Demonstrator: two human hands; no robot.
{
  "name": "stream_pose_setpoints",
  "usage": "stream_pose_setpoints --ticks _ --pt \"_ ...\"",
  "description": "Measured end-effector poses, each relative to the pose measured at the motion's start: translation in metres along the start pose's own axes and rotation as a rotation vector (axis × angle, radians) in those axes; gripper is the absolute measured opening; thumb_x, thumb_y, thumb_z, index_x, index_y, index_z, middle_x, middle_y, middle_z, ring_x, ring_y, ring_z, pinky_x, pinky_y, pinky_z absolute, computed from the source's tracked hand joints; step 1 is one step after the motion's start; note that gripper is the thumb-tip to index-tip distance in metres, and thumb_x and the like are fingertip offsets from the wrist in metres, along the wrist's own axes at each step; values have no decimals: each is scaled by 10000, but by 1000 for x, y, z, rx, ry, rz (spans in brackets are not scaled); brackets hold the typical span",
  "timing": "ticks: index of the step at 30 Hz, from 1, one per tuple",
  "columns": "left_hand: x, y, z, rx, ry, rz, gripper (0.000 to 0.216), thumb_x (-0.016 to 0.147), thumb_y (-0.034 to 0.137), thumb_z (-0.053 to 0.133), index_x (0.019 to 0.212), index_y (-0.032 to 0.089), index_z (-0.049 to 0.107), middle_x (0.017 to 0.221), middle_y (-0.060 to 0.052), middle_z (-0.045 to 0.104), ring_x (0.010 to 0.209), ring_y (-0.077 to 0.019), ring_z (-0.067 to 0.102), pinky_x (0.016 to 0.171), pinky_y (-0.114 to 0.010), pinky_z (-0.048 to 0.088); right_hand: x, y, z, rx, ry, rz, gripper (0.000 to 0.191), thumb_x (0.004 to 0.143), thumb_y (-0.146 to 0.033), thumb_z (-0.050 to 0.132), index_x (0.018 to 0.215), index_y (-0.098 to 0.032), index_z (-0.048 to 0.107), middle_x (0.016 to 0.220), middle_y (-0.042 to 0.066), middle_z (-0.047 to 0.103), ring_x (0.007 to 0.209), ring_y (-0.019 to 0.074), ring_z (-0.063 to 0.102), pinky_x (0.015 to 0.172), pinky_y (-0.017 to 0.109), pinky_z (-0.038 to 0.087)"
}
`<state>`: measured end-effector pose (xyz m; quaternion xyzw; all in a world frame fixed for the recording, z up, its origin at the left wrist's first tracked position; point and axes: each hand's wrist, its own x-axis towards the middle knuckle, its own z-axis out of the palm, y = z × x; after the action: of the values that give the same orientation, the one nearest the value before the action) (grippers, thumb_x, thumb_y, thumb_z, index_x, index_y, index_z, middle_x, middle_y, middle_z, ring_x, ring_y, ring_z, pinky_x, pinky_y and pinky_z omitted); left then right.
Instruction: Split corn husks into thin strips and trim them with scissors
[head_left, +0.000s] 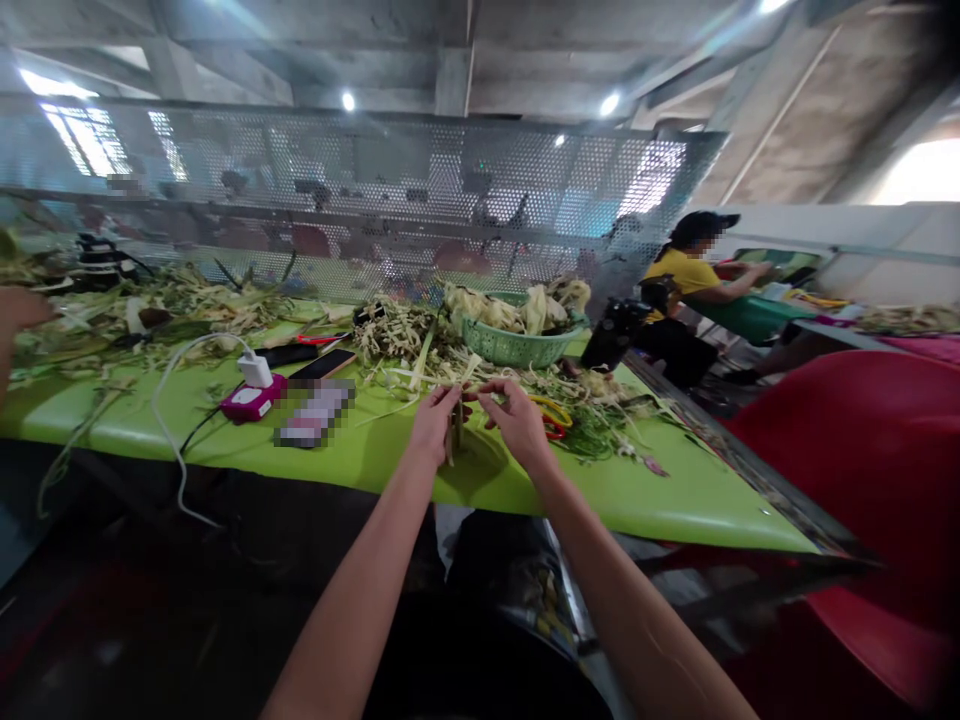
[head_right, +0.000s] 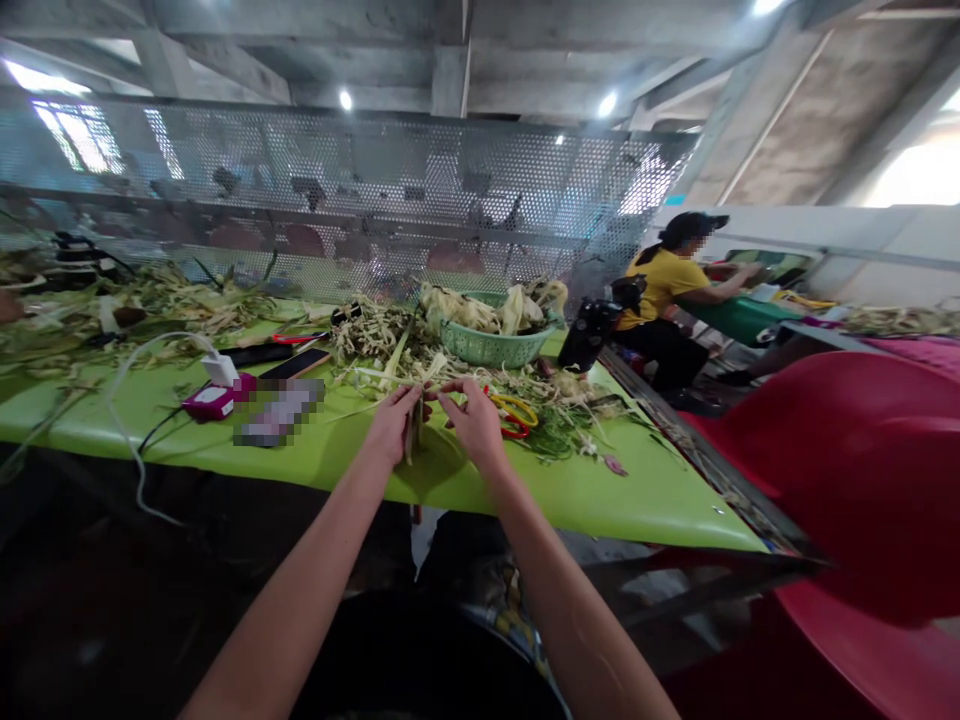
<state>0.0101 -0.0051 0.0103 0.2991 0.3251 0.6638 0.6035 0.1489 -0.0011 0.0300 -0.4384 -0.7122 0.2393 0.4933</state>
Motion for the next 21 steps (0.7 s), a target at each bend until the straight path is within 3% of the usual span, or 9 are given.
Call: stream_pose_setpoints --ticks 3,9,11,14,21 --pt "-3 2 3 -49 -11 -41 322 642 344 774 889 151 700 748 -49 705 565 -99 583 561 -226 448 1 10 4 243 -63 108 310 801 -462 605 977 -213 546 926 30 670 622 150 634 588 285 487" --pt "-4 0 3 -66 -73 -41 295 601 318 805 804 144 680 688 -29 683 622 -145 626 632 -273 488 4 8 5 493 -62 83 297 728 -392 686 918 -224 531 1055 53 644 788 171 667 764 340 529" --pt "-4 -2 1 -37 -91 -44 304 585 335 814 779 148 673 653 -11 668 566 -121 593 596 -256 473 5 9 4 482 -51 69 296 721 -386 691 909 -222 531 1042 48 636 785 169 663 781 345 525" --pt "-3 -3 0 4 -96 -48 324 572 361 818 773 147 679 635 -8 662 541 -110 567 573 -244 450 5 11 3 375 -29 19 284 726 -394 689 889 -215 540 862 28 635 773 183 646 774 342 513" --pt "1 -3 0 34 -17 46 283 580 356 810 739 142 714 624 -34 673 632 -135 605 658 -248 447 2 9 6 192 54 -81 179 761 -352 664 803 -203 574 731 6 625 704 176 623 703 304 480"
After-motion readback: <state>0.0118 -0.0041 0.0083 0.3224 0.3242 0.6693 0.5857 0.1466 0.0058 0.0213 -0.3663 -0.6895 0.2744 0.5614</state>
